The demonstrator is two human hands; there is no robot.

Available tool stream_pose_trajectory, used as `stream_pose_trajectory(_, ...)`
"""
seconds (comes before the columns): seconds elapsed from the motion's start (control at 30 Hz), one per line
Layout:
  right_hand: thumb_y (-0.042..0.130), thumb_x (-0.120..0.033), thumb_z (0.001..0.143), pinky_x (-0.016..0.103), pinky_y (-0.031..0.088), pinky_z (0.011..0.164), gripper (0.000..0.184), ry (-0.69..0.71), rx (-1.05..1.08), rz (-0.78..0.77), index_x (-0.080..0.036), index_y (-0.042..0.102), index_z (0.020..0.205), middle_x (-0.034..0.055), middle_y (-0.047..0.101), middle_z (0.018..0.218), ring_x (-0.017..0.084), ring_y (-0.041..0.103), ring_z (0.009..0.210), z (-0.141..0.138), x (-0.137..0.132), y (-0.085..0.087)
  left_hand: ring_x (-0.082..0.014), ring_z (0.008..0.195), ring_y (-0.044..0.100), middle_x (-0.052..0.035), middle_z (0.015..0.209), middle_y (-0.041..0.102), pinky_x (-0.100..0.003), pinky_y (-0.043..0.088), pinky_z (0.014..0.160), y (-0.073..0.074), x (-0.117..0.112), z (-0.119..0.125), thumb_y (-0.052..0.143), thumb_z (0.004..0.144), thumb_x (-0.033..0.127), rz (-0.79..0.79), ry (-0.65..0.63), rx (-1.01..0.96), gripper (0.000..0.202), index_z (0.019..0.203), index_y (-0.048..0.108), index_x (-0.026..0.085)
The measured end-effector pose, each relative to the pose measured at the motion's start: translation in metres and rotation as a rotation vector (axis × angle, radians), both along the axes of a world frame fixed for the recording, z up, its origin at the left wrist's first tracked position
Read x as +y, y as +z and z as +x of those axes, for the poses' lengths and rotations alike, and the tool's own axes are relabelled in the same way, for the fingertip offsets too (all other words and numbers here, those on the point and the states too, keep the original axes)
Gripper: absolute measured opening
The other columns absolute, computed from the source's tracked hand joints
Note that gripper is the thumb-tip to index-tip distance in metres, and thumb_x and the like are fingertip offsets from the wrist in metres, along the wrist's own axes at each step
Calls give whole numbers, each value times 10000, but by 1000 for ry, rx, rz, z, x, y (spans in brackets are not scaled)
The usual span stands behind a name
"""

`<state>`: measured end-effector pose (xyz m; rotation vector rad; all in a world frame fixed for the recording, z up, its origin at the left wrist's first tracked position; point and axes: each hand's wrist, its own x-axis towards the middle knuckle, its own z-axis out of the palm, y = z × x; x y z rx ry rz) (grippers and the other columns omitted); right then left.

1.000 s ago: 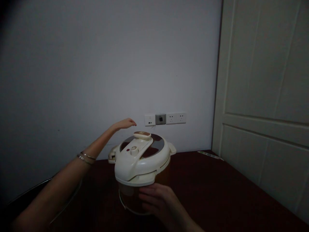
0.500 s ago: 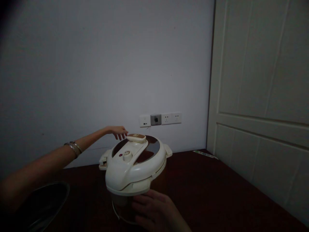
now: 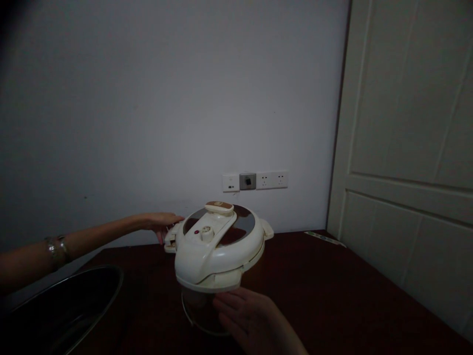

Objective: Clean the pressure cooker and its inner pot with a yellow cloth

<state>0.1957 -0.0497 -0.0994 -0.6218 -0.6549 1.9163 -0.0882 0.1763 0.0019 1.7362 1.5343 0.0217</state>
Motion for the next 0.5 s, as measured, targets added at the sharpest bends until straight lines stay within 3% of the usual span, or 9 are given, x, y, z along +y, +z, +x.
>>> stream_pose_trajectory(0.2,711,-256,584,370,340,1066,341,1,34,21,-97,735,885,172,670,1108,287,566,1146,2,1,5,-161,550,615,-94,768,669,-236,498,425,-9,-17,8,479,784,454,43,-6,-57,337,864,605,152)
stream_pose_trajectory(0.37,671,-224,631,378,323,1083,305,37,49,41,-72,727,890,189,667,1105,292,563,1149,6,2,6,-156,541,586,-81,691,628,-236,483,408,-22,-18,7,398,800,511,54,34,-104,419,815,599,144)
stream_pose_trajectory(0.5,655,-208,664,360,350,1071,255,19,11,30,-74,727,869,179,680,1079,270,592,1112,5,2,9,-157,564,584,-72,698,639,-235,480,416,-28,-20,6,464,759,494,65,20,-173,382,816,600,142)
